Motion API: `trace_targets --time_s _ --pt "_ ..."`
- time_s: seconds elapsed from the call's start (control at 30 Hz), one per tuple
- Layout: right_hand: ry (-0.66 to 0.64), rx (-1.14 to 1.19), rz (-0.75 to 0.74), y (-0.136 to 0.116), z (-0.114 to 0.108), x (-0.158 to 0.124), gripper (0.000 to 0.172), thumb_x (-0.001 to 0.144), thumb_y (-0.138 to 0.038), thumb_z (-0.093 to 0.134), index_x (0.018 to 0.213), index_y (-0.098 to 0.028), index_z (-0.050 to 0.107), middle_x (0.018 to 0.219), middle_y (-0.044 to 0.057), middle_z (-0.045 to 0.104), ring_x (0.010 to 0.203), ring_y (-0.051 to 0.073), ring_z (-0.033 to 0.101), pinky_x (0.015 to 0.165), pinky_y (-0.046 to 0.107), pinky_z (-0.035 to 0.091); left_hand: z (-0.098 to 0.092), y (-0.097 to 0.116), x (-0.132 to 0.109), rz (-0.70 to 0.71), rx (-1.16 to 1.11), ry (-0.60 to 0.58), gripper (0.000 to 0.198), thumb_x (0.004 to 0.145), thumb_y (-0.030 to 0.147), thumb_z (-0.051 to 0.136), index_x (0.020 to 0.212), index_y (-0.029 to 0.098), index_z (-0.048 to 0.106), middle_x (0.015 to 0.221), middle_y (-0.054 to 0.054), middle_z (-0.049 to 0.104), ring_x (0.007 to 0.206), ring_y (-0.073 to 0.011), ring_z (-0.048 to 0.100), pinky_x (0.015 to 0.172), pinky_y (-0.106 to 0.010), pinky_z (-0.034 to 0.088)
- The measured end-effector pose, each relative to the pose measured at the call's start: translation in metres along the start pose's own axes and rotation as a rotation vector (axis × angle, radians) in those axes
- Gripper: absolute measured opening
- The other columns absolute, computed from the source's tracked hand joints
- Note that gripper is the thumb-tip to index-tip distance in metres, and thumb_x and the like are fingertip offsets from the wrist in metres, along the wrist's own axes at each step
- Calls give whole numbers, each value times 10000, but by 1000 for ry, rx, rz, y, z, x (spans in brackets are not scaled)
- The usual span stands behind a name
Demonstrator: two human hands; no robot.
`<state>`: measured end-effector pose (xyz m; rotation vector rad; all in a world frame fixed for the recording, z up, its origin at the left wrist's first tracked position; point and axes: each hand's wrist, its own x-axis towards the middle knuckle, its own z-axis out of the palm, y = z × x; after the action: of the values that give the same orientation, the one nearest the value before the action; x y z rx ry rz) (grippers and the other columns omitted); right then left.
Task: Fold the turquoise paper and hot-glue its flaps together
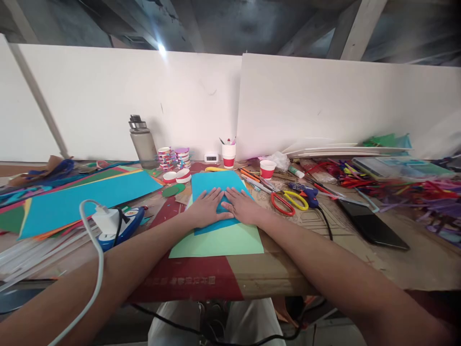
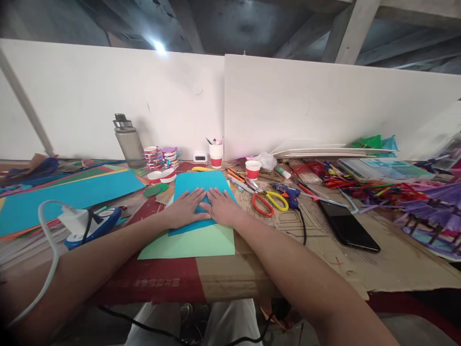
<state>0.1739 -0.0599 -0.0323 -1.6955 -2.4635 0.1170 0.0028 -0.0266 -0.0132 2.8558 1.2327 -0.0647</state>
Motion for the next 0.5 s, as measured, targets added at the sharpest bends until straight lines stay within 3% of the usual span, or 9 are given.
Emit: trace_targets --time_s 0.5 --pt "-25 21 60 -2 -4 -1 736 954 -568 162 1508 -86 214 1576 105 153 1456 260 96 1160 482 123 -1 -3 -3 38 3 -19 999 800 800 257 1521 115 168 1579 -120 93 1464 -272 58 1158 -474 56"
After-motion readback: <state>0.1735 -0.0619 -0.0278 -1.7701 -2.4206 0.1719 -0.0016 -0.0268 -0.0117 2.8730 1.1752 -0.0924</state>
